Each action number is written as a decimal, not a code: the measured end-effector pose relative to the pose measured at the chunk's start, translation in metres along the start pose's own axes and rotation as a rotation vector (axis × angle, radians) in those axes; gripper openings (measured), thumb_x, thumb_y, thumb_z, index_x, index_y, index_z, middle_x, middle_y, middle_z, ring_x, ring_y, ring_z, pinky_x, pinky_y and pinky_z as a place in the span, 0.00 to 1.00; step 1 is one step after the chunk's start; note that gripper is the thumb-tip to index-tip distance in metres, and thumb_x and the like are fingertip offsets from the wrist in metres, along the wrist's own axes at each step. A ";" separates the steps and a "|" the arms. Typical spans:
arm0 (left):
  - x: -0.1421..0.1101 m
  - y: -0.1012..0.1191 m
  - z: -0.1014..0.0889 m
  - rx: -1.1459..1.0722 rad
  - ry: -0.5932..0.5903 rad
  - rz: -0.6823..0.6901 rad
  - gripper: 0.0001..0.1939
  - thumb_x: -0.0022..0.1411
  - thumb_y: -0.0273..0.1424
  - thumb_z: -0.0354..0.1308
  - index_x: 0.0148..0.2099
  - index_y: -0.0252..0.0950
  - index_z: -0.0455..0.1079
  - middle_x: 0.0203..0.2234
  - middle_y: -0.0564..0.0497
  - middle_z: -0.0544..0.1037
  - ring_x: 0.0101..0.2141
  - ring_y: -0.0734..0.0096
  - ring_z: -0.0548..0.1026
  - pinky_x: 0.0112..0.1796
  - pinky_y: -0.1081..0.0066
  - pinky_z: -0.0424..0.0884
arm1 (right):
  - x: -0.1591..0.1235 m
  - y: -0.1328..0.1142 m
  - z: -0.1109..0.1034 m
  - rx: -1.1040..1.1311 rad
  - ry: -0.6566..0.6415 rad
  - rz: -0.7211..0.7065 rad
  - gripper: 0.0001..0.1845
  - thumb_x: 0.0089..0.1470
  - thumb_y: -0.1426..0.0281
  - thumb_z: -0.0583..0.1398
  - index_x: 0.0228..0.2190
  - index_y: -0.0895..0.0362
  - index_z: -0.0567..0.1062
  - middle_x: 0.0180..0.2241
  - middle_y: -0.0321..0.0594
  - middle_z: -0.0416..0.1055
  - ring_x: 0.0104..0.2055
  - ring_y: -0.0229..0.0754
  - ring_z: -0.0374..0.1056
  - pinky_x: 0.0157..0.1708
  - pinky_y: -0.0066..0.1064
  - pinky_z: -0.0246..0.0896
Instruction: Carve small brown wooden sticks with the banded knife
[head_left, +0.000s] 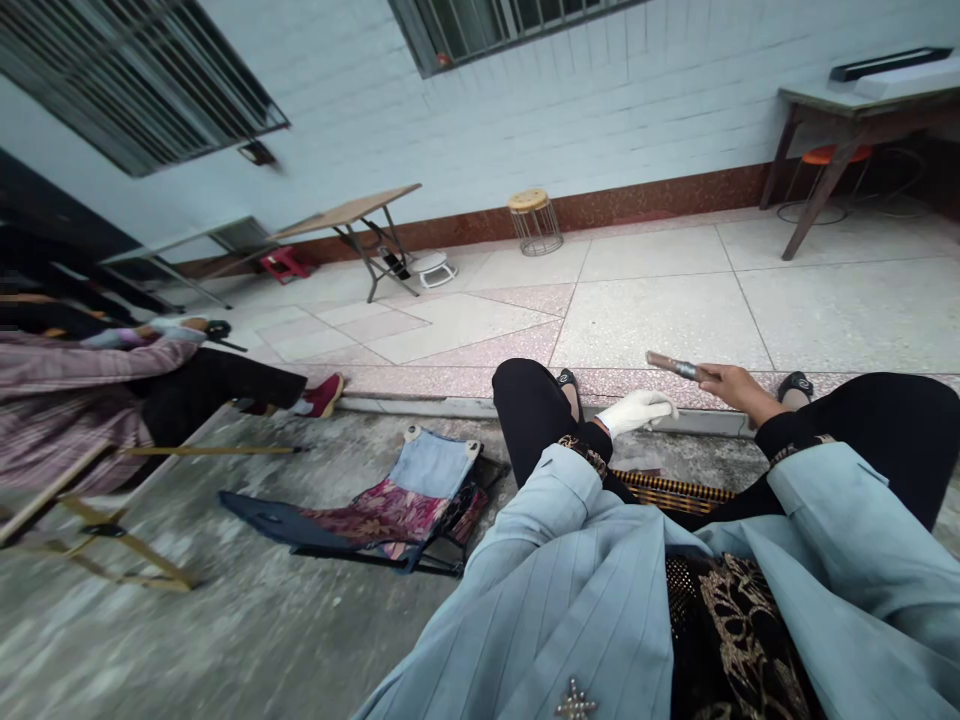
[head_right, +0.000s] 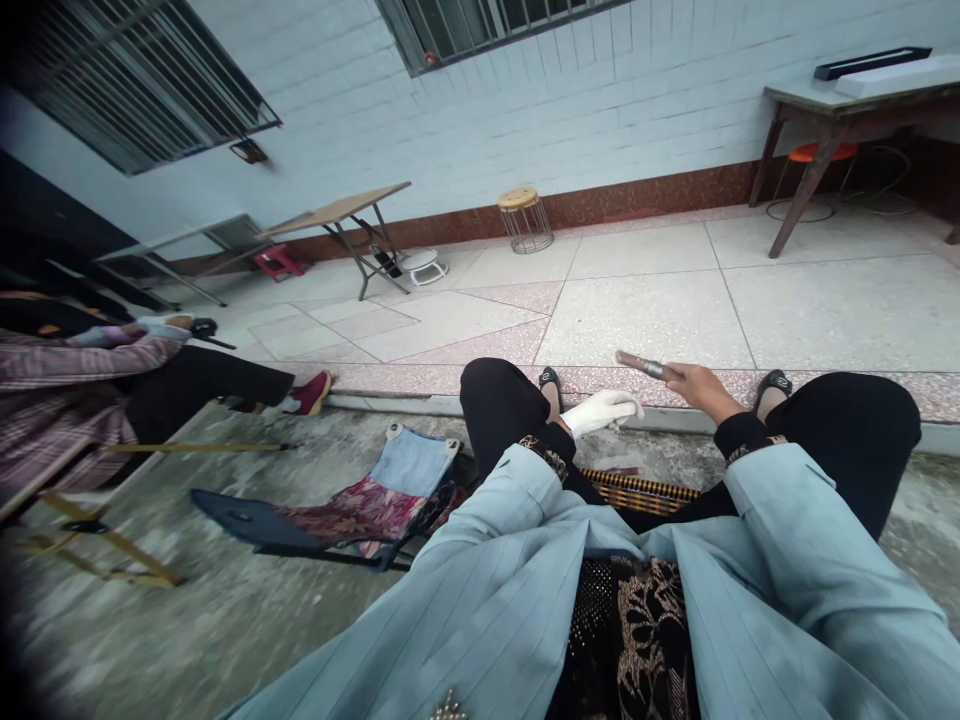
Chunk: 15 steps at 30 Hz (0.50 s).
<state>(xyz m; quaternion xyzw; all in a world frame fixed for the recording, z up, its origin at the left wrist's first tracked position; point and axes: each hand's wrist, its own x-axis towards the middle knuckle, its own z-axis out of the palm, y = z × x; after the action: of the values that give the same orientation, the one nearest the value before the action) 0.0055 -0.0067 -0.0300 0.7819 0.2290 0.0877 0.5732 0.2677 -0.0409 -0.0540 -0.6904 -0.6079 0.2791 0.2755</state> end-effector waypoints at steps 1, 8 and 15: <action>0.000 0.001 -0.001 0.035 -0.001 0.003 0.19 0.67 0.43 0.53 0.42 0.32 0.76 0.22 0.56 0.66 0.24 0.78 0.64 0.29 0.76 0.59 | 0.000 0.002 0.001 -0.074 -0.020 -0.004 0.29 0.50 0.64 0.63 0.56 0.53 0.78 0.46 0.47 0.79 0.49 0.56 0.73 0.49 0.41 0.65; 0.001 -0.002 -0.002 0.229 -0.033 -0.007 0.14 0.65 0.36 0.54 0.40 0.32 0.78 0.28 0.54 0.73 0.30 0.75 0.68 0.35 0.74 0.61 | -0.012 -0.001 0.002 -0.326 -0.365 -0.105 0.24 0.46 0.70 0.64 0.48 0.51 0.83 0.44 0.45 0.81 0.49 0.56 0.73 0.48 0.39 0.61; 0.003 -0.006 -0.007 0.277 0.037 -0.032 0.11 0.63 0.32 0.57 0.40 0.33 0.79 0.33 0.52 0.78 0.37 0.69 0.72 0.43 0.72 0.63 | -0.016 -0.005 -0.005 -0.259 -0.681 -0.164 0.24 0.41 0.68 0.65 0.43 0.55 0.85 0.35 0.39 0.80 0.40 0.50 0.73 0.39 0.33 0.62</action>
<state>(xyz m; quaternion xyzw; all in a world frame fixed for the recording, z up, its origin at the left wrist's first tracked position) 0.0040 0.0026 -0.0341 0.8479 0.2620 0.0607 0.4568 0.2668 -0.0565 -0.0462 -0.5361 -0.7483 0.3906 -0.0106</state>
